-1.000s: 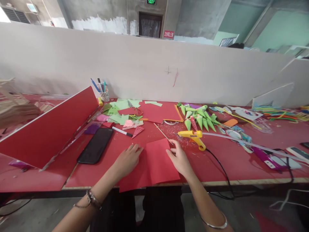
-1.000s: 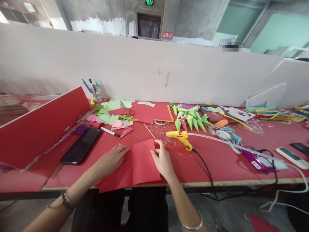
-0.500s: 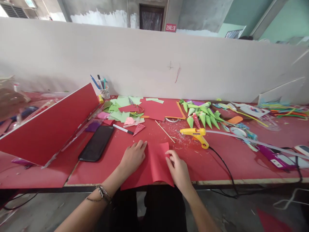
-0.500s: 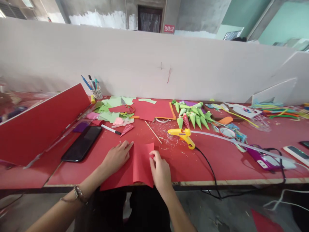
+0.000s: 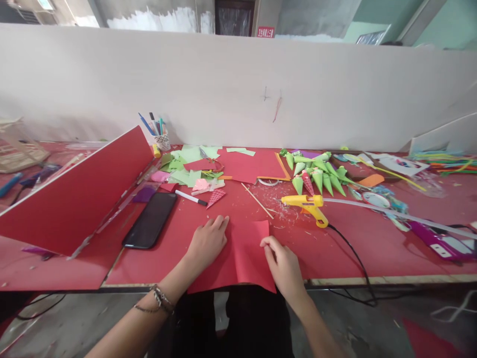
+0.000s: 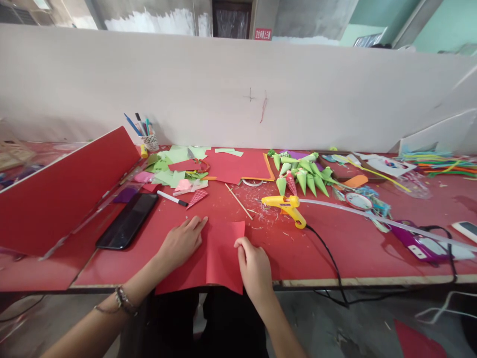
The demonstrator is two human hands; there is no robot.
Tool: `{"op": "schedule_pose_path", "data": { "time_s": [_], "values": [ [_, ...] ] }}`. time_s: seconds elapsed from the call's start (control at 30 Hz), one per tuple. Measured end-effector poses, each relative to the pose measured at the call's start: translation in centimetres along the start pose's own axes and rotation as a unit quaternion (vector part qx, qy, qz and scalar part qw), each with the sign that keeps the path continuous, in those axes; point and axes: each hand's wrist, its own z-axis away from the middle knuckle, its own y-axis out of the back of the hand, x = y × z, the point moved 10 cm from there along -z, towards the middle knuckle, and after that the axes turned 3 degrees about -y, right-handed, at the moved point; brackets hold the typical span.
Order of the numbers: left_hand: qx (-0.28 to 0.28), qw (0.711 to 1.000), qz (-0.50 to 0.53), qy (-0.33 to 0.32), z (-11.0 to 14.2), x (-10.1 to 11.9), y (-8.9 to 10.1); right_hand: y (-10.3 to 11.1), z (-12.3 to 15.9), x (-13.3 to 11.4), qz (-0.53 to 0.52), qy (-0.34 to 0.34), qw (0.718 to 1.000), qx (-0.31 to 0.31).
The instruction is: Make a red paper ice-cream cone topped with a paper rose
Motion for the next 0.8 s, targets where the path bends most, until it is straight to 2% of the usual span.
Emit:
{"op": "schedule_pose_path", "data": {
  "time_s": [0.1, 0.23, 0.4, 0.47, 0.67, 0.8],
  "values": [
    [0.003, 1.0, 0.014, -0.002, 0.3, 0.0, 0.4, 0.3, 0.1, 0.7, -0.036, -0.017, 0.999, 0.006],
    [0.009, 0.997, 0.071, -0.005, 1.9, 0.2, 0.8, 0.7, 0.1, 1.4, -0.134, -0.055, 0.989, 0.003],
    [0.019, 0.996, 0.085, 0.002, 3.9, 1.0, 0.2, -0.6, 0.6, 0.9, -0.269, -0.079, 0.956, -0.091],
    [0.021, 0.996, 0.084, 0.002, 4.0, 1.2, -0.1, -0.8, 0.9, 1.0, -0.255, -0.083, 0.958, -0.101],
    [0.029, 0.996, 0.086, -0.005, 3.9, 1.3, -0.1, 0.0, 1.2, 1.1, -0.156, -0.044, 0.986, -0.04],
    [0.027, 0.995, 0.091, -0.009, 3.9, 1.3, 0.0, 0.1, 1.4, 0.8, -0.122, -0.02, 0.991, -0.045]
  ]
}}
